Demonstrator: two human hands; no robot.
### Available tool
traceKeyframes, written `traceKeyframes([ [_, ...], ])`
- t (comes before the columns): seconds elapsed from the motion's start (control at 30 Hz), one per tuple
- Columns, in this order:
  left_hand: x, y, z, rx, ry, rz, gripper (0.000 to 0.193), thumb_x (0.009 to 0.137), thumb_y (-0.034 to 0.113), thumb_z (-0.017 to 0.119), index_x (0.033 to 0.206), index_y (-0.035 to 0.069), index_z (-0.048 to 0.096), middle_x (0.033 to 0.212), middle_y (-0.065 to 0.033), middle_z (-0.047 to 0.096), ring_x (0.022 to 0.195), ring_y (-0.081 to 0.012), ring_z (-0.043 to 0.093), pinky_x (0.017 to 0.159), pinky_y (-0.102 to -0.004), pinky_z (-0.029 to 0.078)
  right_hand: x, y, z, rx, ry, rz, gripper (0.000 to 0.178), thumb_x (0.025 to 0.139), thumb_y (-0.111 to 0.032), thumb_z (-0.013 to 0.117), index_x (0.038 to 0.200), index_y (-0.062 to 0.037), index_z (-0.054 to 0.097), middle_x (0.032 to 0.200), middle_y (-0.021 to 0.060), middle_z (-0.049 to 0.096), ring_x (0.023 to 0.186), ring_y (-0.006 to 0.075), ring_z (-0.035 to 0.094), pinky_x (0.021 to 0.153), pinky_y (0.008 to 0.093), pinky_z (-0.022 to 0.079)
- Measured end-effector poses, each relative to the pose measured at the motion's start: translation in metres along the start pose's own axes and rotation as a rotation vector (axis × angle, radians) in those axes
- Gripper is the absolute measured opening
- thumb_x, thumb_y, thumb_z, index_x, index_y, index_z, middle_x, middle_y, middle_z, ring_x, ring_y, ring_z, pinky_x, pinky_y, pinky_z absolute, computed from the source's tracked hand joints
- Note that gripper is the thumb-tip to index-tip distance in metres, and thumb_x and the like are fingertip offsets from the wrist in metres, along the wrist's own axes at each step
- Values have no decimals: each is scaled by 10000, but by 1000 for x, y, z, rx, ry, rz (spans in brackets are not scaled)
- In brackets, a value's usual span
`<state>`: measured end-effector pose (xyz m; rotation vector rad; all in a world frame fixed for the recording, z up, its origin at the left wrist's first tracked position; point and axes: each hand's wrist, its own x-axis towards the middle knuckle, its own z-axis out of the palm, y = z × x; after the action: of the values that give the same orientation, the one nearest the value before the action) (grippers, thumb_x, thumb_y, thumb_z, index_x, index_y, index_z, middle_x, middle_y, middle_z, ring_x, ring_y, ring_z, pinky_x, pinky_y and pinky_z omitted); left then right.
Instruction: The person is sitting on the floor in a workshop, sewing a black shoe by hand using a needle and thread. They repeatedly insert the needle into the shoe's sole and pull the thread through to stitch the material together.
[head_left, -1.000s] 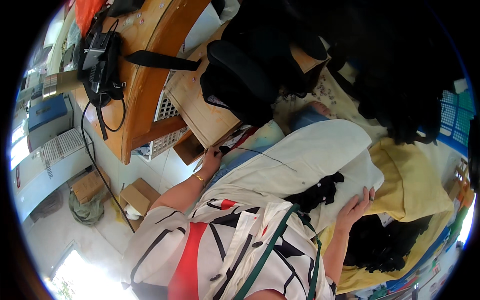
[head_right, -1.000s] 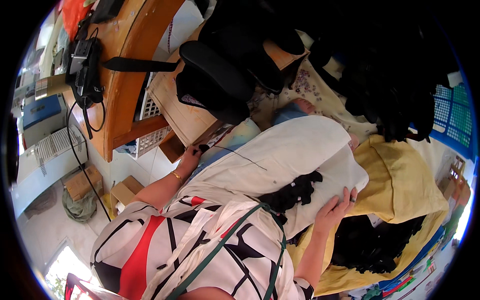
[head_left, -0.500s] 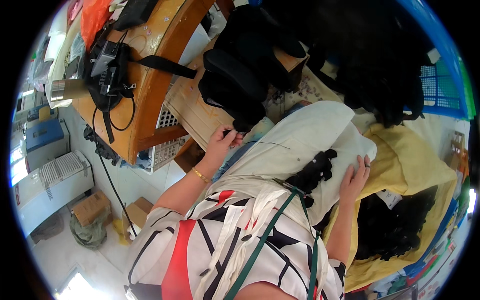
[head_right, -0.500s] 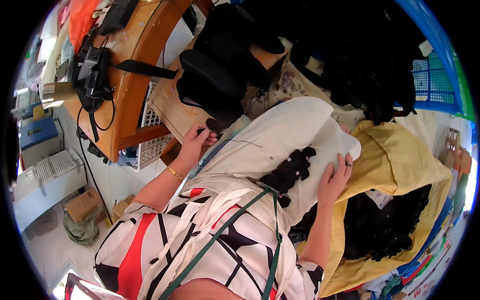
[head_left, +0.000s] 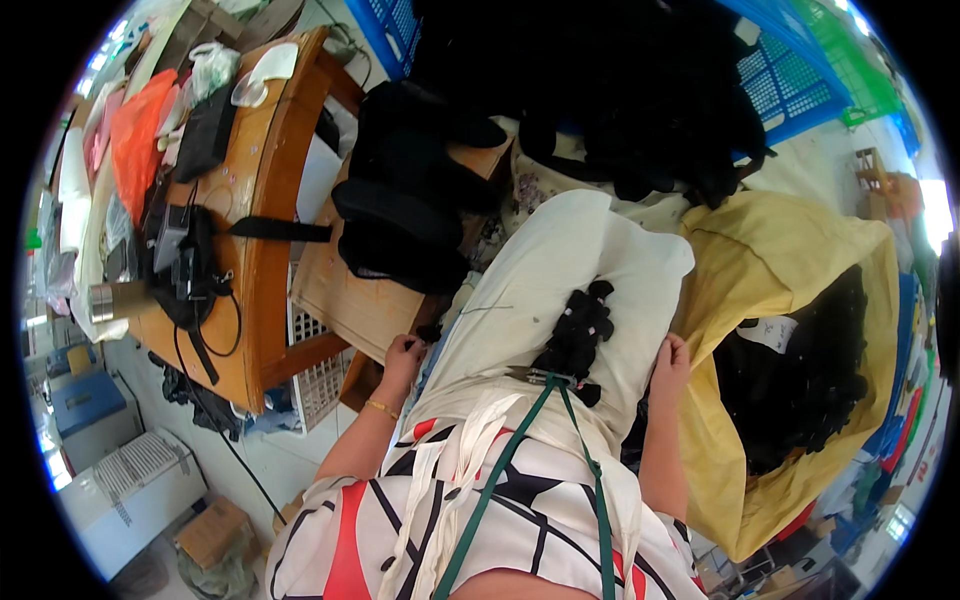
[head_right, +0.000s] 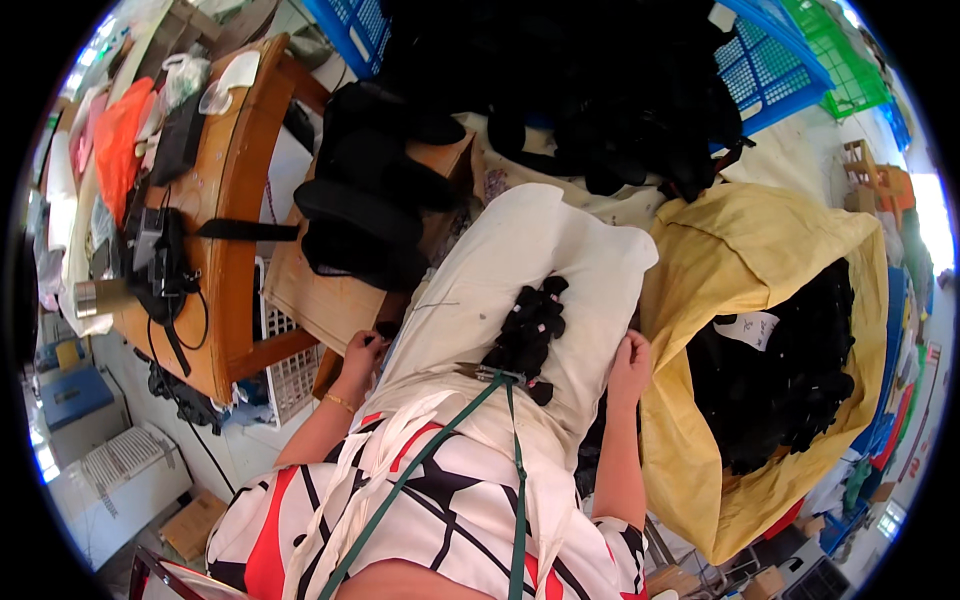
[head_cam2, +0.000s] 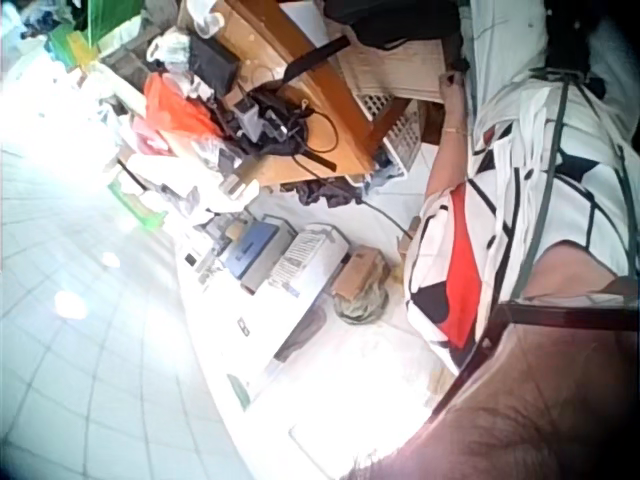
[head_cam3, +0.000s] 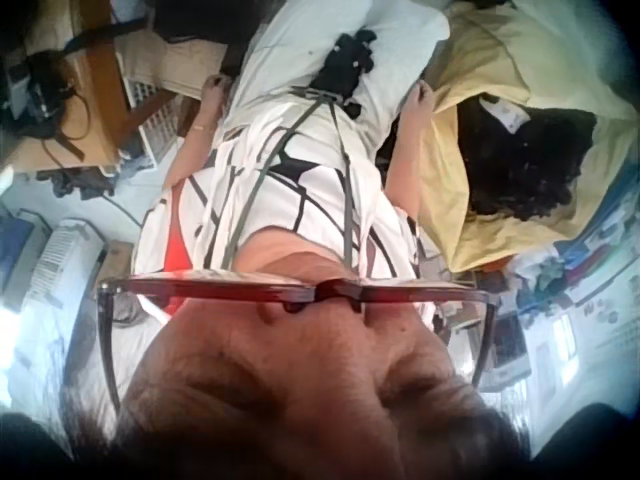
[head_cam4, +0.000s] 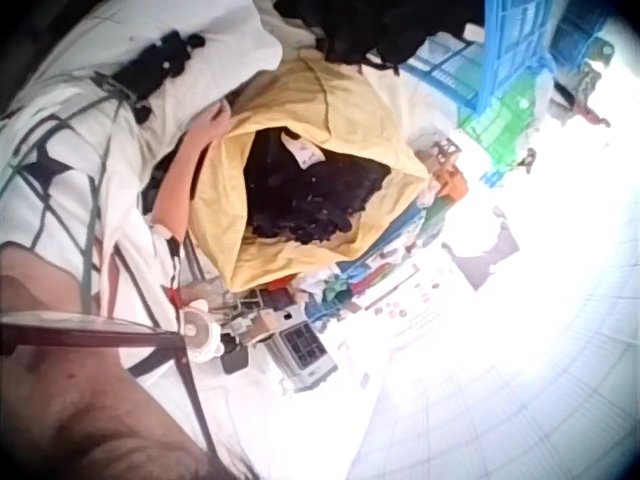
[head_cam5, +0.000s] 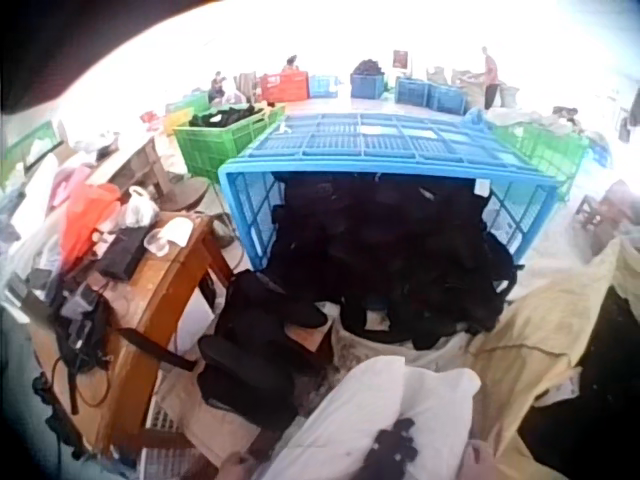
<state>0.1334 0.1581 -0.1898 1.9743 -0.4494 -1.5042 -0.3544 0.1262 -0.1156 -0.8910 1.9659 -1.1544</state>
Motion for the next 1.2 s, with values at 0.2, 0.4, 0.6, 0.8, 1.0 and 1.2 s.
traceKeyframes([
  [0.2, -5, 49, 32, -207, -151, 101, 128, 957, 109, 588, 1052, 31, 556, 922, -105, 686, 777, -146, 621, 710, -277, 494, -7, 19, -1, 114, -31, 198, 213, 1000, -144, 526, 1068, 22, 640, 956, 27, 657, 880, 87, 577, 807, 241, 468],
  [0.4, -15, 114, 52, -90, -219, 393, 113, 993, 113, 557, 1095, 67, 540, 974, -90, 687, 859, -143, 658, 785, -260, 523, 2, 10, -9, -17, -44, 146, 204, 993, -138, 523, 1065, 12, 640, 922, 12, 661, 848, 86, 578, 778, 242, 473],
  [0.6, -59, 191, 85, -213, -342, 476, 150, 976, 106, 583, 1092, 14, 559, 972, -100, 676, 861, -137, 650, 800, -263, 521, -3, -5, -1, -11, 83, -9, 154, 972, -102, 560, 1060, -6, 642, 922, 1, 634, 803, 71, 557, 758, 250, 477],
  [0.8, -84, 233, 134, -246, -660, 521, 160, 957, 77, 621, 1089, -5, 582, 954, -55, 648, 859, -114, 650, 792, -249, 542, -12, -101, 33, -76, 42, -290, 155, 954, -70, 585, 1080, 3, 636, 946, 44, 649, 825, 127, 592, 774, 272, 494],
  [1.0, -73, 233, 162, -251, -676, 548, 168, 953, 95, 640, 1091, 18, 583, 932, -52, 677, 817, -99, 633, 782, -246, 527, -9, -100, 48, -191, -41, -343, 149, 938, -62, 601, 1065, 2, 646, 926, 73, 659, 803, 134, 597, 767, 270, 492],
  [1.2, -57, 252, 196, -92, -782, 507, 178, 942, 81, 643, 1094, -1, 603, 954, -26, 659, 839, -82, 612, 765, -218, 503, 15, -126, 55, -64, -76, -158, 132, 934, -53, 611, 1054, -13, 648, 958, 20, 647, 826, 83, 574, 771, 236, 472],
])
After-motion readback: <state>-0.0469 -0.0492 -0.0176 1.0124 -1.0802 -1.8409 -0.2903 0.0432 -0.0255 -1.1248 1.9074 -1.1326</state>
